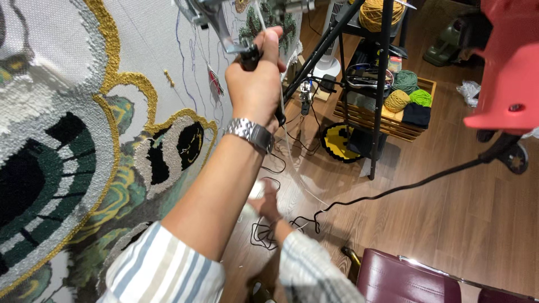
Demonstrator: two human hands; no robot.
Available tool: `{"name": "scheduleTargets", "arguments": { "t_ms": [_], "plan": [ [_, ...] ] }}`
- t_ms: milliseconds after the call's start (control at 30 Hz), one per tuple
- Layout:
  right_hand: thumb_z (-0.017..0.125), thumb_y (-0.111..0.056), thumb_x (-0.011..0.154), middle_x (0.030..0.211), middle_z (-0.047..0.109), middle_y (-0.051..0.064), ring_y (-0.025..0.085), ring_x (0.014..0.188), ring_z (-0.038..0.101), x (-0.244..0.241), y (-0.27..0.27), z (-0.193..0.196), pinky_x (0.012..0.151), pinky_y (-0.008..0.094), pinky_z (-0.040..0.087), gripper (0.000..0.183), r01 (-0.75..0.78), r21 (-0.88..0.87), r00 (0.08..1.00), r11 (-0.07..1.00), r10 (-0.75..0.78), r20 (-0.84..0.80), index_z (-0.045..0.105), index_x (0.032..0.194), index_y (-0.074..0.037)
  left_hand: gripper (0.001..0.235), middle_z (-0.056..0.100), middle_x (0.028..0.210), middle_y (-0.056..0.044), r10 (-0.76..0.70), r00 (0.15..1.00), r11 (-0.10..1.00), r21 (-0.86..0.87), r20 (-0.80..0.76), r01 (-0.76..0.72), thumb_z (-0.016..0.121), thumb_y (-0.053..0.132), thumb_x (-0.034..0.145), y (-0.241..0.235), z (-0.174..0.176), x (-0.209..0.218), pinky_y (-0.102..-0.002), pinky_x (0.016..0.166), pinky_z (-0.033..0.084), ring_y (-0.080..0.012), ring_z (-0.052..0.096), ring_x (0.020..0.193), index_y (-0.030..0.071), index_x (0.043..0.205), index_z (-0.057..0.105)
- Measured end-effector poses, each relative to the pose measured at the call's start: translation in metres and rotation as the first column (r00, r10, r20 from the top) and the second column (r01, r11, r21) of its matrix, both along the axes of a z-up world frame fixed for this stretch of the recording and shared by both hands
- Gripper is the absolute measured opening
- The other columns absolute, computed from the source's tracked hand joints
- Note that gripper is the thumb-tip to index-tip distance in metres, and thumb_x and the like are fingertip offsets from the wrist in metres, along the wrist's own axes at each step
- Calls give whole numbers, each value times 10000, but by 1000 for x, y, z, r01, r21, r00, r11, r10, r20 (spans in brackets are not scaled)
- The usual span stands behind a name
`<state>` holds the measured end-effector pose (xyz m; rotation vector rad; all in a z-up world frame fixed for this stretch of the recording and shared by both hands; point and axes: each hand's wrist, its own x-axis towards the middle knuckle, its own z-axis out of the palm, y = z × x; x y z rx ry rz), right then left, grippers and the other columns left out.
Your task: The person uses a handheld tufting gun to apply white yarn onto a large canvas featuring a pre-printed design of a stylized face. They guide the tool along the outlines of the design, filling in specific areas with loops of yarn. The person occasionally pauses to adjust the yarn feed or reposition the tool.
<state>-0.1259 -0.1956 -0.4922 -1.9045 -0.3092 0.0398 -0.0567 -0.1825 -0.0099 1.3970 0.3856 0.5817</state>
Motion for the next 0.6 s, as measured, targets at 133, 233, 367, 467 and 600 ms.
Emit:
{"name": "scheduleTargets", "arguments": {
  "t_ms": [133, 233, 367, 467, 600],
  "plan": [
    [922, -373, 678, 1258, 641, 140, 295, 1109, 663, 110, -46, 39, 941, 401, 559, 814, 297, 86, 952, 951, -288, -107, 521, 1346, -135, 307, 655, 672, 33, -8, 999, 999, 42, 44, 6, 659, 378, 969, 4, -4, -11, -249, 546, 430, -47, 546, 592, 168, 1134, 810],
    [908, -323, 618, 1391, 392, 201, 368, 1223, 505, 149, -111, 73, 992, 509, 510, 1001, 649, -44, 713, 759, -628, -312, 357, 1443, -191, 307, 647, 675, 33, -19, 998, 999, 32, 62, 17, 656, 372, 977, 6, -7, -20, -245, 562, 436, -45, 545, 607, 157, 1134, 811],
    [894, -408, 731, 1371, 369, 223, 381, 1213, 492, 145, -178, 115, 1018, 520, 475, 962, 599, -79, 770, 797, -600, -217, 313, 1453, -149, 309, 639, 675, 35, -26, 998, 1000, 11, 54, 26, 656, 369, 976, 9, -10, -24, -250, 559, 428, -50, 533, 603, 149, 1123, 815],
    [895, -364, 738, 1385, 368, 217, 389, 1252, 467, 143, -193, 130, 1070, 512, 435, 870, 686, -22, 726, 727, -687, -37, 378, 1405, -150, 315, 645, 677, 33, -39, 997, 999, 40, 64, 36, 654, 376, 977, 9, -18, -25, -244, 566, 441, -46, 544, 610, 150, 1129, 811],
    [890, -348, 767, 1426, 349, 211, 414, 1303, 419, 128, -219, 138, 1113, 529, 393, 820, 628, -24, 769, 778, -616, 171, 399, 1391, -145, 324, 651, 678, 31, -47, 995, 998, 41, 89, 43, 654, 383, 980, 8, -23, -24, -241, 556, 437, -45, 540, 601, 145, 1138, 806]
  ]
}}
